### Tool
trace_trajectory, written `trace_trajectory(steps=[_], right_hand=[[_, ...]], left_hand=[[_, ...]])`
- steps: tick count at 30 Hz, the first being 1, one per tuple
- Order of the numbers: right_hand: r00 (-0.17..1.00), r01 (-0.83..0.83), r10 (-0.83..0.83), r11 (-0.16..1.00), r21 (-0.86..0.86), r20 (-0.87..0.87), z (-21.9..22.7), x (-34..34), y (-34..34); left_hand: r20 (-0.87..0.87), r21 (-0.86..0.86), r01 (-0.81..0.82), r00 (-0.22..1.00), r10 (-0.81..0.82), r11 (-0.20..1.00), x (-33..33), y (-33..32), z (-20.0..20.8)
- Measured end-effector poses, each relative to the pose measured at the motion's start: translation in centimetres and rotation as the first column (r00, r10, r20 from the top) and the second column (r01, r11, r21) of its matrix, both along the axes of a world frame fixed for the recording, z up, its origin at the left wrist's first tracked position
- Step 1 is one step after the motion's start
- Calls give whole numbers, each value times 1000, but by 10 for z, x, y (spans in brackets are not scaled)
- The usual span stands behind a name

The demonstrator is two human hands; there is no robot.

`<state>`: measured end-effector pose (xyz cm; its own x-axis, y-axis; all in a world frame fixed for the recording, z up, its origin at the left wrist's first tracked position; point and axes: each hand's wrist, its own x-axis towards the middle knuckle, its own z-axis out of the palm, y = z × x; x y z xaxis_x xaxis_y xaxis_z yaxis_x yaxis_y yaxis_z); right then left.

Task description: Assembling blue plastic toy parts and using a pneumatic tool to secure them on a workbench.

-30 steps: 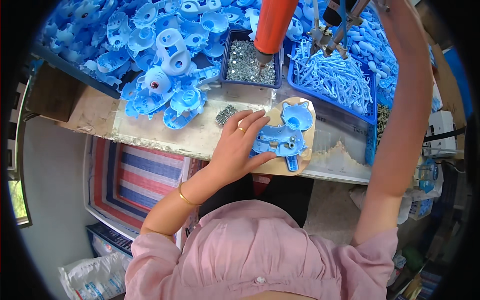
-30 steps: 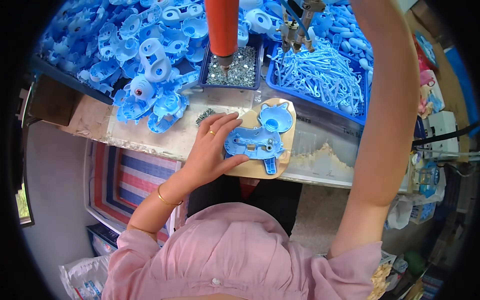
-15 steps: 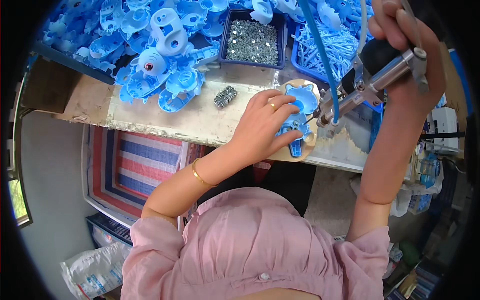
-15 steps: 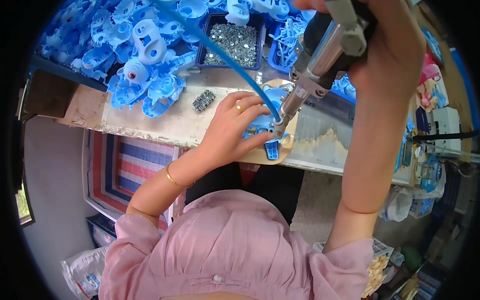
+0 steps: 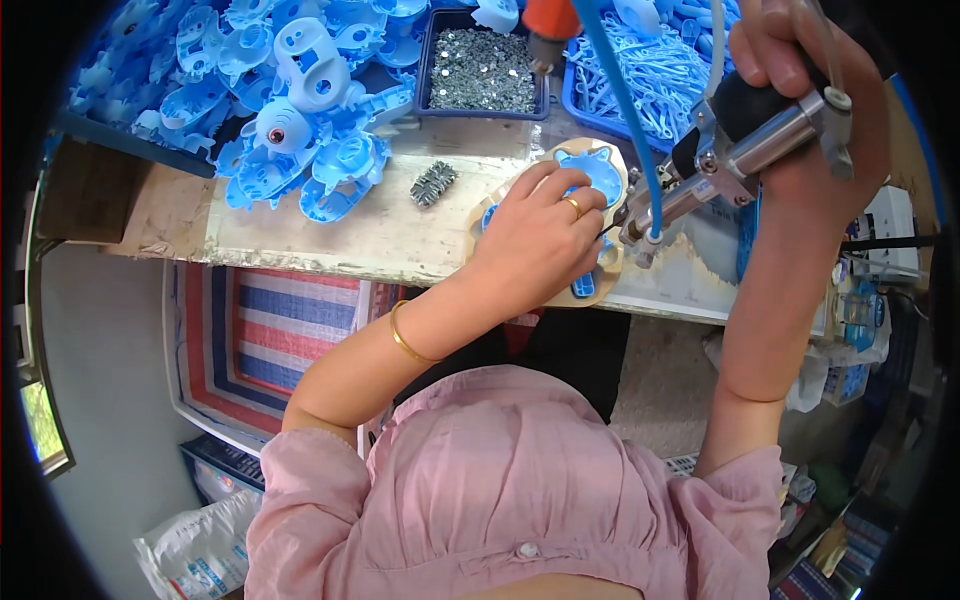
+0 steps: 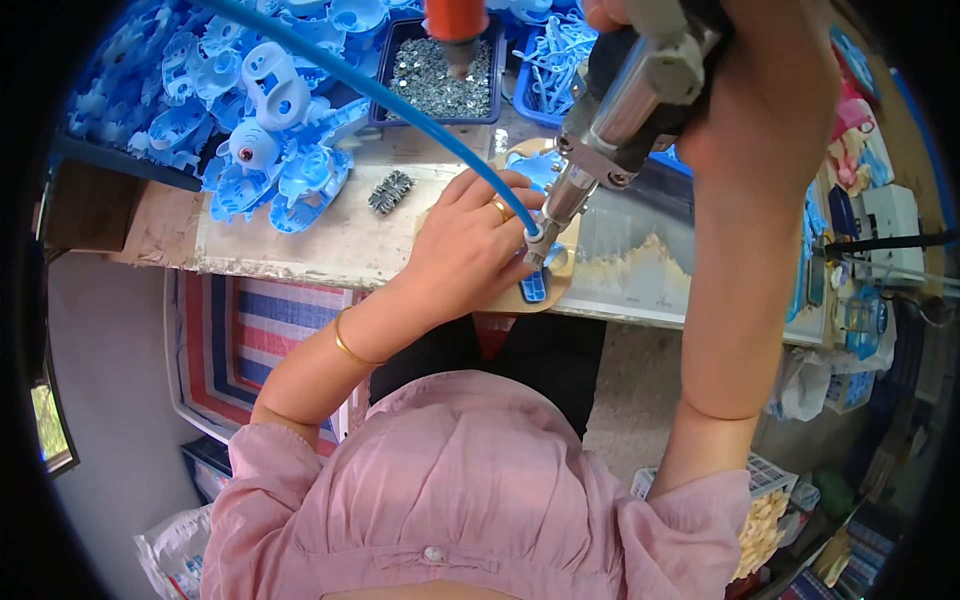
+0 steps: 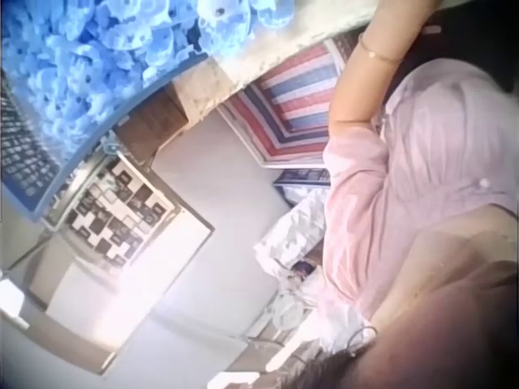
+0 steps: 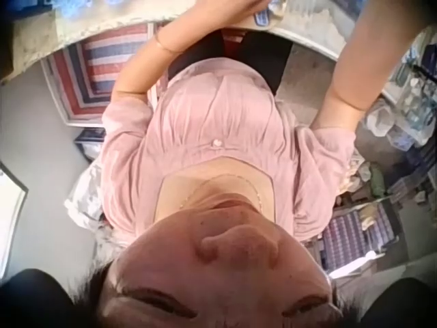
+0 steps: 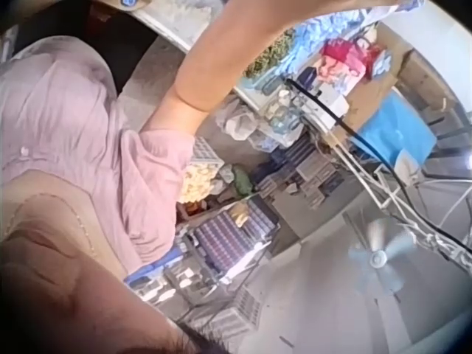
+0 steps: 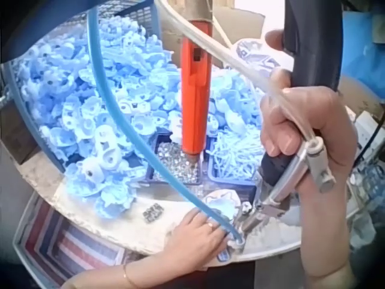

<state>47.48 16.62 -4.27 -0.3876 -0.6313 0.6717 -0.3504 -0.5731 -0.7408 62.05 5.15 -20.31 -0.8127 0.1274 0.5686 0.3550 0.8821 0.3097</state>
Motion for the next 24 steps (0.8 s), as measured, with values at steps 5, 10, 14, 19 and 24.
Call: trace_trajectory(steps=[5,10,14,19,24], right_hand=[[973,226,-229,971,74,35,7,26,-5],[882,450,-464,880,154,77,5,45,-10],[855,452,-486,870,197,180,-8,54,-18],[794,575,-596,800,170,122,-15,60,-19],[773,606,-626,777,169,106,-20,47,-14]], left_hand=[[93,23,-2,996,0,1000,11,-12,0],[164,18,-19,986,16,1000,25,-22,7],[192,0,-40,981,40,999,30,-26,-8],[182,16,-45,982,41,999,26,-22,-12],[189,36,-51,981,44,998,29,-25,-19]])
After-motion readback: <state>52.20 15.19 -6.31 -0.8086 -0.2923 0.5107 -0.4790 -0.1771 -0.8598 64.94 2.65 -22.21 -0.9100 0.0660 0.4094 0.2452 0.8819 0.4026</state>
